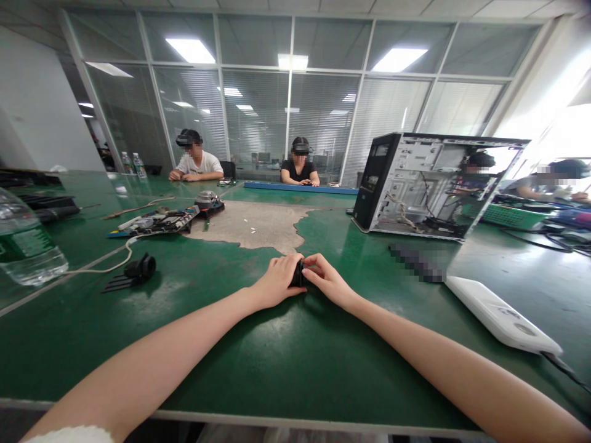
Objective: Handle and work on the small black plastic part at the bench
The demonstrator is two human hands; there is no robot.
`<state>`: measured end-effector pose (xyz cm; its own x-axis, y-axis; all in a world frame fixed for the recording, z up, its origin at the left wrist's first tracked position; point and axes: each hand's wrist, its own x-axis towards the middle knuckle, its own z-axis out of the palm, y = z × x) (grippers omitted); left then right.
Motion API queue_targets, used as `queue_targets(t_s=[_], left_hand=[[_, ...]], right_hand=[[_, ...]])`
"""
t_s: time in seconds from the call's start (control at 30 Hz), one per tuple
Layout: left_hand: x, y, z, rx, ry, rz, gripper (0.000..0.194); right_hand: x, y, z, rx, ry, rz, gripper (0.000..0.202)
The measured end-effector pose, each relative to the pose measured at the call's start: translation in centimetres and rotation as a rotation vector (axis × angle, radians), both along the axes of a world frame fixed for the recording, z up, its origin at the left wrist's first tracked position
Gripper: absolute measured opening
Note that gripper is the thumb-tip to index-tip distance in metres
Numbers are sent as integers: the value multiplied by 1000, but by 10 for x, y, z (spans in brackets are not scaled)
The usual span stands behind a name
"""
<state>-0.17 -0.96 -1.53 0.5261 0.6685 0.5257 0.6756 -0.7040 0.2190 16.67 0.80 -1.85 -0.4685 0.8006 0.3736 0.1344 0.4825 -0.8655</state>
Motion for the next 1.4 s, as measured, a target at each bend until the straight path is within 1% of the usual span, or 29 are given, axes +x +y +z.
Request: queue_targets(t_s=[0.07, 0.13, 0.23, 0.3, 0.5, 0.73, 0.9, 1.03, 1.17, 1.3, 1.4], left_hand=[[0, 0, 1, -1, -1, -1, 61], [0, -1, 1, -4, -4, -3, 61], [0, 0, 1, -10, -9, -4, 60], [0, 0, 0, -12, -10, -1, 61], [0, 1, 0, -13, -3, 9, 62], [1, 0, 1, -13, 0, 2, 59], [0, -1, 1, -15, -2, 4, 60], [0, 0, 0, -5, 0, 5, 63], [0, 0, 0, -15, -1, 7, 63], [0, -1, 2, -16, 8, 4, 60], [0, -2, 3, -20, 9, 6, 58]], right_hand=[[0, 1, 0, 10, -32, -13, 23], [1, 0, 0, 17, -51, 3, 23], [1, -4, 3, 54, -44, 46, 22], [1, -7, 6, 93, -27, 42, 23], [0, -7, 6, 2, -3, 40, 18], [1, -1, 0, 25, -51, 6, 26], [1, -6, 5, 58, -37, 44, 21], [0, -9, 8, 25, -5, 37, 19], [0, -6, 4, -3, -6, 40, 20], [1, -1, -1, 34, -37, 12, 25], [1, 0, -2, 45, -57, 8, 27]])
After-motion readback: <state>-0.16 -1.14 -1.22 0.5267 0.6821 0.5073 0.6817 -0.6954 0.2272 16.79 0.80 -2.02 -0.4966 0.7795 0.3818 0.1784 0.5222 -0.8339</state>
